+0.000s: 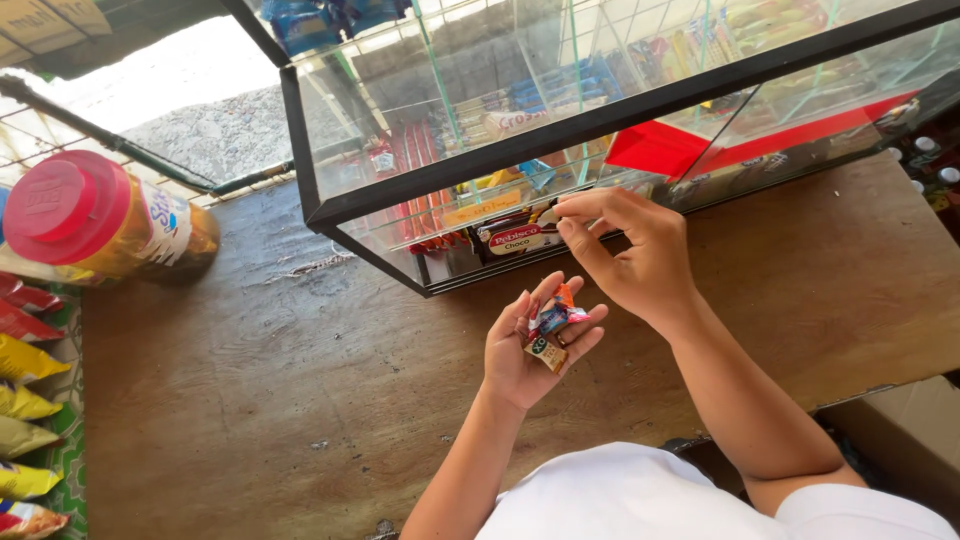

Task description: Organizing and restocking various candies in a glass display case at a store counter.

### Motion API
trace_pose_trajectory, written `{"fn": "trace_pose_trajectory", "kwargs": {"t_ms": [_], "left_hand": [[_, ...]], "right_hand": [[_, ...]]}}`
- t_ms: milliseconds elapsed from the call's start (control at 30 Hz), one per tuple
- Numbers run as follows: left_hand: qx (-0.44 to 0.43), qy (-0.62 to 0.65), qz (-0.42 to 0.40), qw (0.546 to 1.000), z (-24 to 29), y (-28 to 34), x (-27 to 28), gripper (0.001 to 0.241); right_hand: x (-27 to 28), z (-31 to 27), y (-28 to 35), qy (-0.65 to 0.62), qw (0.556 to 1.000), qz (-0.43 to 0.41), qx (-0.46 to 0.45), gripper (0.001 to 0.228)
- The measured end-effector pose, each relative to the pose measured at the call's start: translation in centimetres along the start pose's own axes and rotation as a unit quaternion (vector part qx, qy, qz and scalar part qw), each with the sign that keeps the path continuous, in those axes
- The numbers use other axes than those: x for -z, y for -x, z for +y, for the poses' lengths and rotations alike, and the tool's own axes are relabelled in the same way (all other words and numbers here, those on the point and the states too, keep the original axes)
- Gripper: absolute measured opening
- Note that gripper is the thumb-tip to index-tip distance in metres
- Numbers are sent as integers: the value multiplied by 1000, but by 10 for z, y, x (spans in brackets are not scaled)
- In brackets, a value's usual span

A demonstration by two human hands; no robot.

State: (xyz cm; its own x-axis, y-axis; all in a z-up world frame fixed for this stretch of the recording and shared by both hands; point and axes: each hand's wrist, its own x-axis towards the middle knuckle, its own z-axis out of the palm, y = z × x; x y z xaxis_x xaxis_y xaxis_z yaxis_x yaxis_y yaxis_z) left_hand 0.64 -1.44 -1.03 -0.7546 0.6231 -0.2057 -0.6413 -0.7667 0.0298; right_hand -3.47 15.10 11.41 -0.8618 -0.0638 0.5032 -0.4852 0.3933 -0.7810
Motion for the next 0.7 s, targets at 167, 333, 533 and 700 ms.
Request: {"fn": "trace_pose_trajectory", "kwargs": {"t_ms": [167, 333, 533, 700], "left_hand": [[21, 15, 5, 1000, -8, 3, 14, 48], [29, 29, -2, 999, -12, 15, 18, 46], [26, 25, -9, 999, -4, 29, 19, 45], [31, 18, -18, 999, 5, 35, 25, 46]], "right_hand": [[-14, -25, -25, 185, 970, -8, 160, 17], [-42, 6, -88, 347, 924, -118, 108, 15], [-69, 13, -154, 468, 837, -280, -55, 24], [-76, 12, -168, 503, 768, -376, -127, 38]]}}
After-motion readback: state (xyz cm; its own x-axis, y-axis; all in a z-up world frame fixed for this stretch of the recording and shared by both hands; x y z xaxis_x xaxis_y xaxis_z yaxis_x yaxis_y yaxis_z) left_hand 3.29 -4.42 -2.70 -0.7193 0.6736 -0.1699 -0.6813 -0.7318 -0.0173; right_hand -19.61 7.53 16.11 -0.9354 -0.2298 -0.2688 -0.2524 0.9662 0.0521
